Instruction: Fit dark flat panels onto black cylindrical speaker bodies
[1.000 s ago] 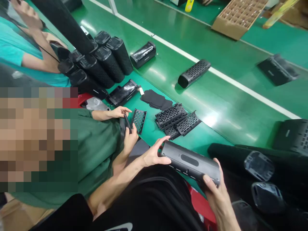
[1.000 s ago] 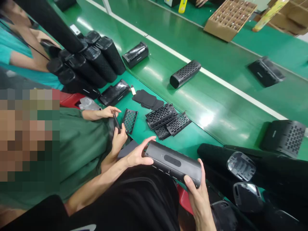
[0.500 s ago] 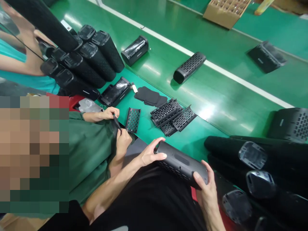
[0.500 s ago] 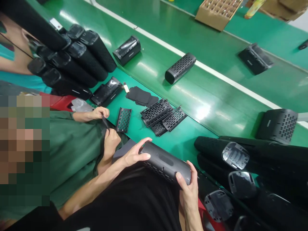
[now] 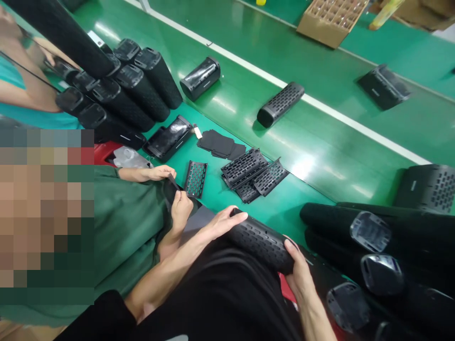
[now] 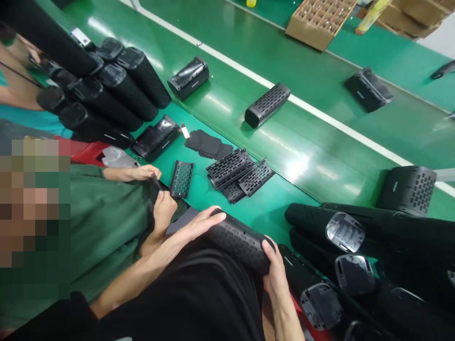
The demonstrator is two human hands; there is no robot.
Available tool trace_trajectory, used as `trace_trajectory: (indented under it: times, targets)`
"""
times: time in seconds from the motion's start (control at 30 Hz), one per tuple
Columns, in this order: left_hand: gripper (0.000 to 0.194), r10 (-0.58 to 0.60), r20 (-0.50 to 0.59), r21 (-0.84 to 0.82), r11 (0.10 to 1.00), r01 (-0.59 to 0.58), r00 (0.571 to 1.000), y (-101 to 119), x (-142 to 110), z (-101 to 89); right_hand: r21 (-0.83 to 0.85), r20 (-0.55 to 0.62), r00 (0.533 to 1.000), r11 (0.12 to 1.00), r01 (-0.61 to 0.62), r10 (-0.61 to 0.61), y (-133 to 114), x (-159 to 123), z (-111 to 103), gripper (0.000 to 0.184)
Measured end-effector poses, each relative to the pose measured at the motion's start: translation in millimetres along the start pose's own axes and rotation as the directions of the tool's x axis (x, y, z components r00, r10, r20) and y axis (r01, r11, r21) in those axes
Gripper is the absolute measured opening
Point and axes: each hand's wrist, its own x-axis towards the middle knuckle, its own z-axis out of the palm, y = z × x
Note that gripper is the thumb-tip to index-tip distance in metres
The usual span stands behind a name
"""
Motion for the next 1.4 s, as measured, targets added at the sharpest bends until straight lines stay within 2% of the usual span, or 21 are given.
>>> trace_trajectory:
  times: [0.1, 0.2, 0.4, 0.6, 0.8, 0.93, 1.03, 1.17, 1.3, 1.4]
  targets:
    - [0.081, -0.001, 0.059, -0.037, 0.999, 0.003, 0.998, 5.6, -0.7, -6.0, 0.028, -0.007, 0.984, 0.984, -0.177, 0.177, -6.8, 2.7, 5.1, 0.054]
    - [0.081, 0.055, 0.068, -0.081, 0.996, -0.049, 0.996, 3.9, -1.9, -9.0, 0.067, -0.028, 0.968, 0.967, -0.247, 0.249, -9.3, -1.8, 8.5, 0.049]
    - [0.073, 0.186, -0.025, -0.072, 0.980, -0.187, 0.982, -4.5, 7.1, -2.4, 0.104, -0.060, 0.988, 0.986, -0.134, 0.141, -3.4, -9.0, 10.3, 0.047]
    - [0.064, 0.311, -0.091, -0.039, 0.948, -0.316, 0.946, 0.2, 9.9, -5.7, 0.051, -0.037, 0.978, 0.978, -0.205, 0.207, -9.1, -14.2, 4.4, 0.053]
    - [0.090, 0.396, -0.010, 0.020, 0.918, -0.396, 0.918, 12.9, 8.1, -9.0, 0.091, -0.066, 0.992, 0.991, -0.101, 0.108, -16.8, -18.3, 16.4, 0.060]
    - [0.089, 0.430, -0.049, 0.063, 0.902, -0.426, 0.902, 24.1, 17.0, -9.2, 0.100, -0.015, 0.993, 0.988, -0.116, 0.118, -19.6, -17.9, 12.7, 0.064]
    - [0.089, 0.455, -0.086, 0.024, 0.890, -0.455, 0.886, 32.9, 25.3, -10.6, 0.118, 0.035, 0.998, 0.992, -0.052, 0.048, -15.5, -19.3, 4.7, 0.066]
    - [0.098, 0.539, -0.039, -0.013, 0.841, -0.540, 0.841, 49.6, 41.1, -15.1, 0.127, 0.042, 0.992, 0.986, 0.109, -0.115, -13.4, -28.3, 9.1, 0.058]
    - [0.113, 0.654, 0.047, 0.032, 0.754, -0.656, 0.755, 78.5, 64.2, -19.7, 0.232, 0.101, 0.990, 0.970, 0.068, -0.094, -31.9, -38.0, 30.7, 0.045]
    - [0.108, 0.705, 0.026, 0.084, 0.705, -0.705, 0.708, 103.1, 83.4, -21.2, 0.305, 0.116, 0.987, 0.950, 0.073, -0.113, -49.8, -36.5, 42.9, 0.047]
